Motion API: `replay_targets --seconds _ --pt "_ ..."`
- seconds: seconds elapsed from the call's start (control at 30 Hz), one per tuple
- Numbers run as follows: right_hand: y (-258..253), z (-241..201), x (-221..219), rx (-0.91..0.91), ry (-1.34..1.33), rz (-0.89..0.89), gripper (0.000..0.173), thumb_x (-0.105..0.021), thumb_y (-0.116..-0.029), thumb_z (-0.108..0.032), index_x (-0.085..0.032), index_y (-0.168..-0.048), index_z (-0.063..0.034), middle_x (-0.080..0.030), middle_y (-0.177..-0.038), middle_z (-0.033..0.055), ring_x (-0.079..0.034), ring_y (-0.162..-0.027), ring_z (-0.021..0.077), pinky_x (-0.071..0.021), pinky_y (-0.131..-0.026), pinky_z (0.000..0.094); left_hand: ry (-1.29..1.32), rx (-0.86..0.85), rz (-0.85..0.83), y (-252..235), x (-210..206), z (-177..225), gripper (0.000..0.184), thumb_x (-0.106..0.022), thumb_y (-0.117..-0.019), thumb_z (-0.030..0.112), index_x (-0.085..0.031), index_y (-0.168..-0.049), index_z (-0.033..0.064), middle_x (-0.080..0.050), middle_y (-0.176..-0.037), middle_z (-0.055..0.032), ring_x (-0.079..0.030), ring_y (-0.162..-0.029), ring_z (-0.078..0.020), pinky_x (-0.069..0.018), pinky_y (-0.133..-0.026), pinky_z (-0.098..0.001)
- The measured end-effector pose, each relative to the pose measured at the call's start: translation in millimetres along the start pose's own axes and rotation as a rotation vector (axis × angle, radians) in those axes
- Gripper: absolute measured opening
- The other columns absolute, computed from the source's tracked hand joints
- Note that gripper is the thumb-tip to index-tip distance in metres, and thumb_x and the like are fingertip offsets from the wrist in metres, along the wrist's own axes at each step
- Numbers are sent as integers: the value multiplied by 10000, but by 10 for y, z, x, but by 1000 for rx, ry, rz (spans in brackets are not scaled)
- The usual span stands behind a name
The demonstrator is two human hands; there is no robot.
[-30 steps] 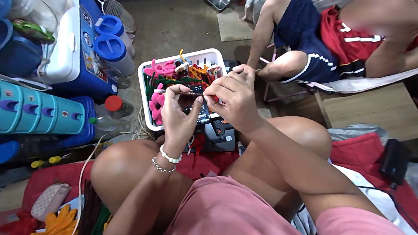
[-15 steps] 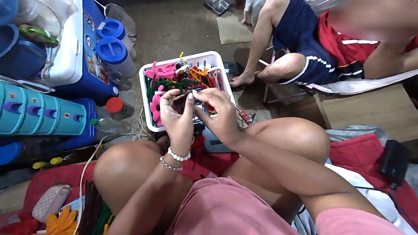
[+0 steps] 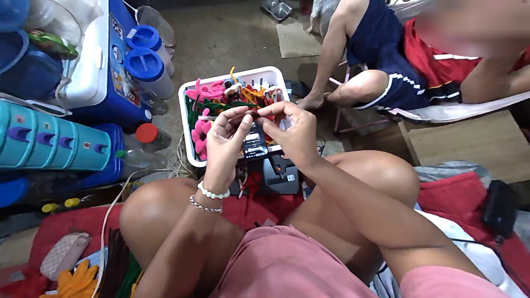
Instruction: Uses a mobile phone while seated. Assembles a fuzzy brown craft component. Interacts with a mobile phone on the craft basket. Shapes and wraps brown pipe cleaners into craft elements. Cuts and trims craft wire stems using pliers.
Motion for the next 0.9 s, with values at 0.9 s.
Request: replay_targets --seconds 0.9 --pt "-79 -192 -106 390 218 -269 93 -666 -952 -118 -732 -993 -67 -727 -1001 58 -668 -1005 221 -379 -1033 582 242 107 55 26 -24 -126 132 -635 -1001 47 -645 -1126 88 -714 -931 -1 -679 -775 -57 -578 -723 -205"
Point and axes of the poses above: each hand's wrist, its own y-axis away from the middle knuckle, its own x-axis out of the back of the hand, z = x × y, the point moved 8 cm from there along -y, towards the middle knuckle
